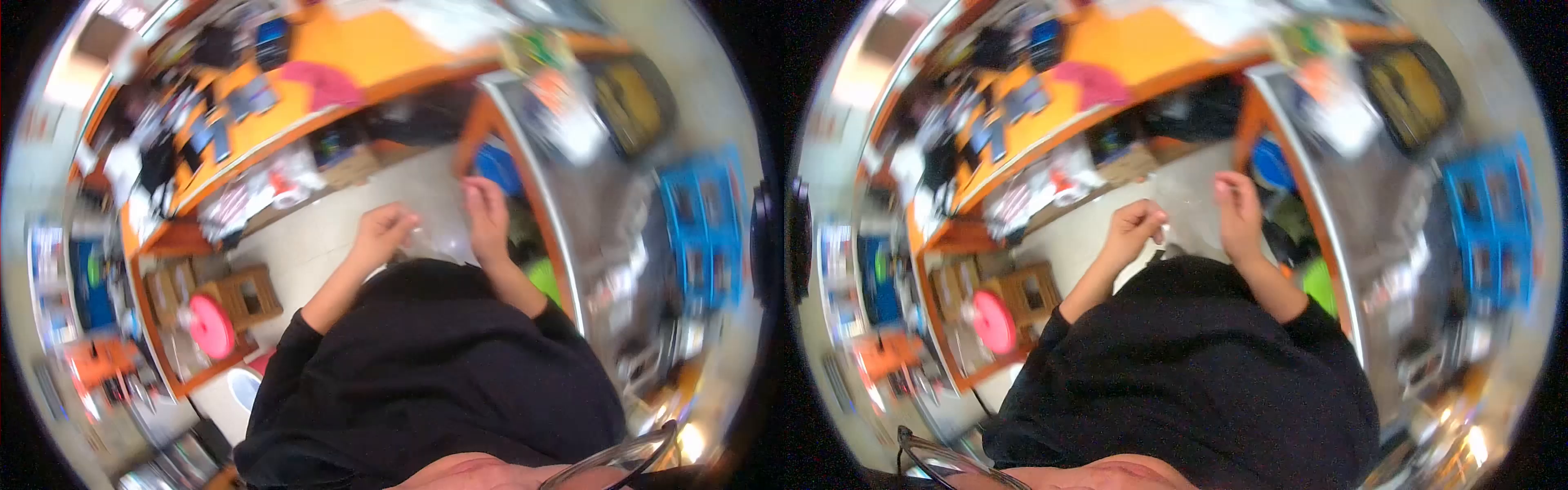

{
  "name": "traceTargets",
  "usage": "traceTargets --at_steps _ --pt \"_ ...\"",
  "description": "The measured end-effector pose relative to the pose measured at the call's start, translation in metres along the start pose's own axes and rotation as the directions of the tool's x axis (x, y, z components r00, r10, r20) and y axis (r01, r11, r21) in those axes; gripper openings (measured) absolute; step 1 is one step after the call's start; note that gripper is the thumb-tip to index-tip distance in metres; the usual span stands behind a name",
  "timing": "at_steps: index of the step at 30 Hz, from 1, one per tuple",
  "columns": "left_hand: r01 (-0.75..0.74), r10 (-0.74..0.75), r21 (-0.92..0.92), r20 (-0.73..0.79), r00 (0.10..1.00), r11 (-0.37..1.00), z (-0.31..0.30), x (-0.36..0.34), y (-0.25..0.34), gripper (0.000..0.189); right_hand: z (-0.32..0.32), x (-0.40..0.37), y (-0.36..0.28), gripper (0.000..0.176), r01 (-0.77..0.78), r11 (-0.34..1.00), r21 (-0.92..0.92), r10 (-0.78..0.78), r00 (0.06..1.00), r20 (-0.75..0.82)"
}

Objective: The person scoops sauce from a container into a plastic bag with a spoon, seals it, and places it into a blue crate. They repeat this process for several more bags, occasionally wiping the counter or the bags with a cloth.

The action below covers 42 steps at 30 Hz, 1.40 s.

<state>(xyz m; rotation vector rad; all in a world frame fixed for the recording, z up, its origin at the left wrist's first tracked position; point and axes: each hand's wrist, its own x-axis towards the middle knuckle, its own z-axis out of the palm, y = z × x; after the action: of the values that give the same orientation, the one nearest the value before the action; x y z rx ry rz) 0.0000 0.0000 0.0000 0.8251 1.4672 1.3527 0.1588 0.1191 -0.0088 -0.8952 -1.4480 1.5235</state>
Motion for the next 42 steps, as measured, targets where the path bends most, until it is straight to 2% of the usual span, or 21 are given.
traceTargets --at_steps 1,2,3,5,6,8,12,14,18,20,23,24,27,29,30,31,33,36,37,39,42 --pt "-0.007 0.009 0.031 -0.077 0.997 0.999 0.022 -0.006 -0.003 0.015 -0.023 0.002 0.012 0.019 0.030 0.999 -0.037 -0.027 0.997 0.075" --pt "-0.009 0.012 0.022 -0.132 0.991 1.000 0.046 -0.011 -0.008 0.015 -0.042 0.001 0.003 0.018 -0.018 0.996 -0.091 0.042 0.961 0.275" --pt "-0.097 0.109 0.075 -0.171 0.979 0.992 -0.100 0.013 0.011 0.015 0.108 0.041 0.000 0.017 0.041 0.994 -0.104 0.010 0.893 0.450" --pt "-0.046 0.051 0.026 -0.206 0.977 0.999 -0.108 0.003 -0.006 0.017 0.132 0.031 -0.013 0.016 -0.001 0.965 -0.262 0.159 0.795 0.585" --pt "-0.034 0.061 0.120 -0.221 0.973 0.992 -0.136 -0.001 0.019 0.019 0.167 0.036 -0.024 0.015 0.016 0.972 -0.236 0.142 0.758 0.637" --pt "0.008 0.025 0.140 -0.233 0.972 0.990 -0.155 0.006 0.023 0.020 0.190 0.053 -0.011 0.015 0.004 0.963 -0.269 0.177 0.743 0.645" --pt "0.042 -0.039 0.005 -0.272 0.961 0.999 -0.197 0.031 0.023 0.015 0.235 0.094 -0.006 0.016 0.020 0.929 -0.370 0.249 0.706 0.663" --pt "0.094 -0.114 -0.085 -0.266 0.957 0.992 -0.216 0.045 0.025 0.015 0.253 0.117 0.012 0.016 0.017 0.935 -0.354 0.255 0.662 0.705" --pt "0.063 -0.108 -0.143 -0.328 0.938 0.988 -0.250 0.076 0.024 0.015 0.296 0.163 0.027 0.014 -0.026 0.944 -0.329 0.279 0.597 0.752" --pt "0.076 -0.137 -0.171 -0.379 0.915 0.982 -0.267 0.091 0.024 0.014 0.325 0.186 0.031 0.012 0.089 0.921 -0.378 0.253 0.602 0.757" --pt "0.266 -0.361 -0.279 -0.382 0.851 0.922 -0.303 0.113 0.008 0.014 0.358 0.209 0.044 0.010 0.155 0.888 -0.434 0.251 0.627 0.738" --pt "0.300 -0.331 -0.142 -0.377 0.865 0.943 -0.318 0.119 0.006 0.015 0.369 0.215 0.049 0.011 0.166 0.879 -0.447 0.249 0.640 0.727" --pt "0.341 -0.258 0.257 -0.307 0.916 0.904 -0.371 0.137 0.017 0.020 0.391 0.241 0.047 0.015 0.733 0.624 -0.271 0.116 0.255 0.960" --pt "0.308 -0.212 0.485 -0.244 0.946 0.818 -0.406 0.159 0.024 0.024 0.412 0.242 0.045 0.018 0.622 0.677 -0.394 0.271 0.287 0.919" --pt "0.362 -0.244 0.497 -0.289 0.926 0.789 -0.420 0.170 0.021 0.026 0.420 0.242 0.044 0.019 0.556 0.694 -0.458 0.353 0.292 0.889" --pt "0.371 -0.300 0.477 -0.221 0.928 0.797 -0.439 0.180 0.023 0.025 0.427 0.243 0.042 0.018 0.539 0.715 -0.445 0.312 0.323 0.893" --pt "0.361 -0.429 0.465 0.044 0.902 0.808 -0.463 0.202 0.036 0.029 0.438 0.249 0.040 0.018 0.516 0.752 -0.410 0.224 0.385 0.895" --pt "0.020 -0.028 0.040 0.215 0.976 0.999 -0.464 0.212 0.015 0.046 0.443 0.252 0.043 0.018 0.375 0.796 -0.475 0.294 0.446 0.845" --pt "0.088 -0.089 0.020 0.401 0.912 0.996 -0.466 0.216 0.012 0.050 0.440 0.254 0.044 0.018 0.353 0.785 -0.509 0.349 0.427 0.834" --pt "0.218 -0.167 0.024 0.722 0.672 0.976 -0.471 0.227 0.007 0.059 0.432 0.254 0.042 0.019 0.312 0.758 -0.572 0.449 0.386 0.806" --pt "0.357 -0.139 -0.087 0.816 0.560 0.930 -0.474 0.231 0.010 0.061 0.433 0.248 0.041 0.019 0.191 0.805 -0.562 0.418 0.490 0.765"
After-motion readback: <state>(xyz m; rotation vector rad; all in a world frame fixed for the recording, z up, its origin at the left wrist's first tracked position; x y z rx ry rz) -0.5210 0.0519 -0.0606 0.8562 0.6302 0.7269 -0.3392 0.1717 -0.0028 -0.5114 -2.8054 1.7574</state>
